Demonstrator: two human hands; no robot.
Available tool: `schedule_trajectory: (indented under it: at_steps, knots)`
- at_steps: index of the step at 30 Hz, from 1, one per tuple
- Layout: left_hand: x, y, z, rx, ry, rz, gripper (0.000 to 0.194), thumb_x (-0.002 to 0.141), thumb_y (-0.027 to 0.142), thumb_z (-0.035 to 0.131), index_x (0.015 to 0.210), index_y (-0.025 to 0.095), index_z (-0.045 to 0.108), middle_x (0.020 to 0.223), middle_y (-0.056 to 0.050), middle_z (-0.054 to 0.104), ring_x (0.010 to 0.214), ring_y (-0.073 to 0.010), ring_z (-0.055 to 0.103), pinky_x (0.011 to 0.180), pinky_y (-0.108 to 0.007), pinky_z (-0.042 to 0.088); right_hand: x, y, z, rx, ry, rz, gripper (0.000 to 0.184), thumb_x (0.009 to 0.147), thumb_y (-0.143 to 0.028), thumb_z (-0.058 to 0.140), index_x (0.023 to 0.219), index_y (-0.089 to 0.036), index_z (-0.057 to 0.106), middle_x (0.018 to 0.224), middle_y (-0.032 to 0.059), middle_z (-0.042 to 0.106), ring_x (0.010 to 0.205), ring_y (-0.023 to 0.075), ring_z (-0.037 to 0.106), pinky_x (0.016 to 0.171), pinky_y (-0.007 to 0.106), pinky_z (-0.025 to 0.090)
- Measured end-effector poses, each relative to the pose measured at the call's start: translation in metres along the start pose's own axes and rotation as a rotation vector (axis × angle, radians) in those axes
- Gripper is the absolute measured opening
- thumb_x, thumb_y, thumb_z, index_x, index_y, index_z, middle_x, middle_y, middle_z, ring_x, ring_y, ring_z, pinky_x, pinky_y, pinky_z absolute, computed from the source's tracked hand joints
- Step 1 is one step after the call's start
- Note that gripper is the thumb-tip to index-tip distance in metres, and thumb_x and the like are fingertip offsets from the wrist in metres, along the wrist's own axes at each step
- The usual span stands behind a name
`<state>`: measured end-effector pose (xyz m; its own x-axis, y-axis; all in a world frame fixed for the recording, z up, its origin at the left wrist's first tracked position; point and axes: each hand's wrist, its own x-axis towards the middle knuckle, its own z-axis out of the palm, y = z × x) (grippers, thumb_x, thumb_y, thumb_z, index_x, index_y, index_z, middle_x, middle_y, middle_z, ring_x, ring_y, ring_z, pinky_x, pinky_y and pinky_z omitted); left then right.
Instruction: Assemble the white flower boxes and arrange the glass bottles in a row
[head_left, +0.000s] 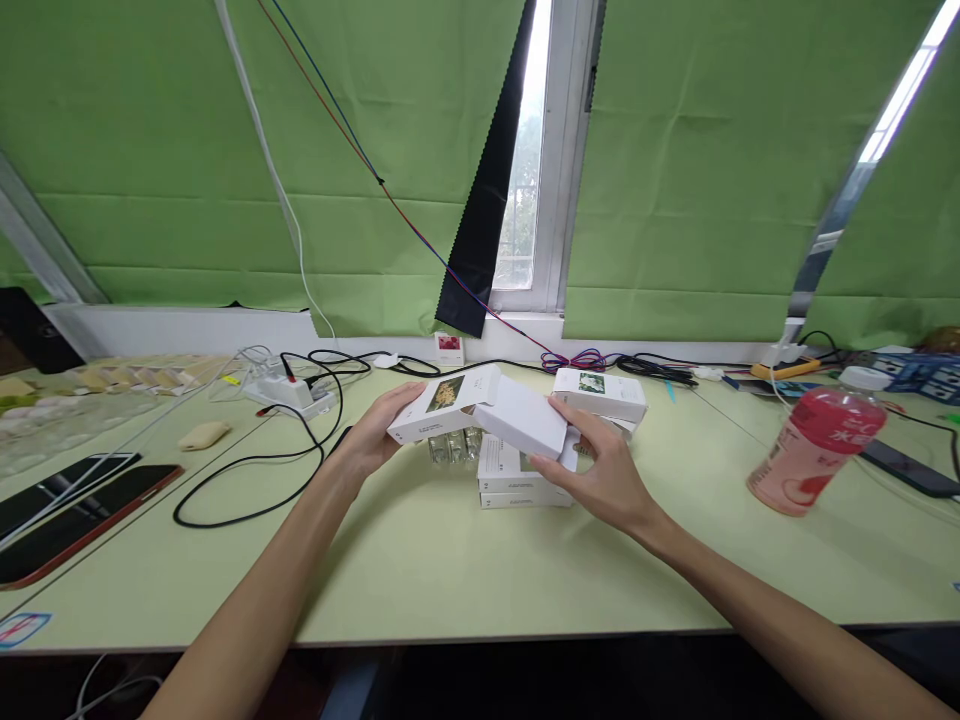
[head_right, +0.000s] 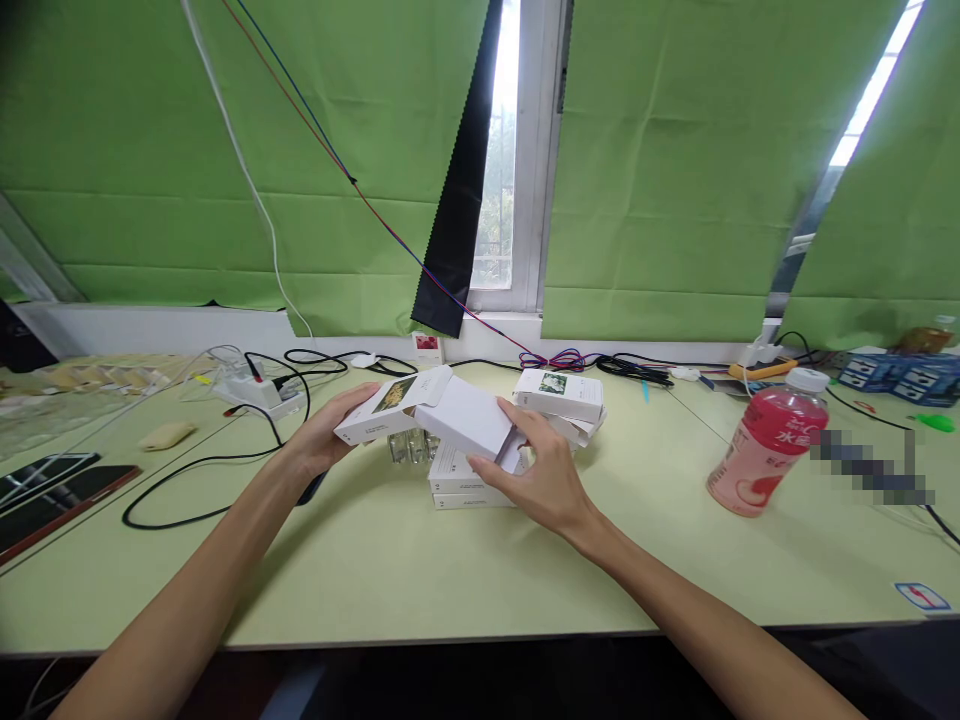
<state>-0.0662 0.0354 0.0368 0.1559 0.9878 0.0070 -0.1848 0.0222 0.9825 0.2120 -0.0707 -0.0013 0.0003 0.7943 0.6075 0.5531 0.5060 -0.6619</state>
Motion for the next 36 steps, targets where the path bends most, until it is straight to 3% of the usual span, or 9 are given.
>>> schedule_trajectory:
  at_steps: [10, 29, 36]
  knots:
    - [0.0004, -0.0009, -0.0024, 0.027, -0.008, -0.059, 0.027, 0.07, 0.032, 0.081, 0.09, 0.016, 0.072, 0.077, -0.001, 0.072, 0.055, -0.0115, 0.062, 0.042, -0.019, 0.041, -0.0006, 0.0025, 0.0014, 0.049, -0.046, -0.024, 0.071, 0.079, -0.047, 0.076, 0.142, -0.024, 0.055, 0.137, 0.0114, 0.062, 0.12, 0.0289, 0.06, 0.097, 0.044, 0.055]
    - [-0.0009, -0.0023, -0.0062, 0.095, -0.139, -0.088, 0.031, 0.069, 0.039, 0.083, 0.077, 0.016, 0.064, 0.068, 0.001, 0.066, 0.051, -0.0124, 0.061, 0.041, -0.02, 0.04, 0.0016, 0.0016, -0.002, 0.019, -0.159, -0.045, 0.071, 0.078, -0.045, 0.077, 0.142, -0.024, 0.055, 0.129, 0.0104, 0.066, 0.116, 0.0286, 0.062, 0.095, 0.042, 0.055]
    - [0.0005, -0.0028, -0.0096, 0.138, -0.127, -0.07, 0.032, 0.07, 0.041, 0.083, 0.08, 0.016, 0.066, 0.07, -0.001, 0.068, 0.051, -0.0127, 0.061, 0.04, -0.02, 0.041, 0.0021, 0.0013, -0.0027, 0.0, -0.175, -0.07, 0.073, 0.078, -0.045, 0.077, 0.144, -0.023, 0.054, 0.13, 0.0114, 0.065, 0.119, 0.0294, 0.06, 0.099, 0.043, 0.053]
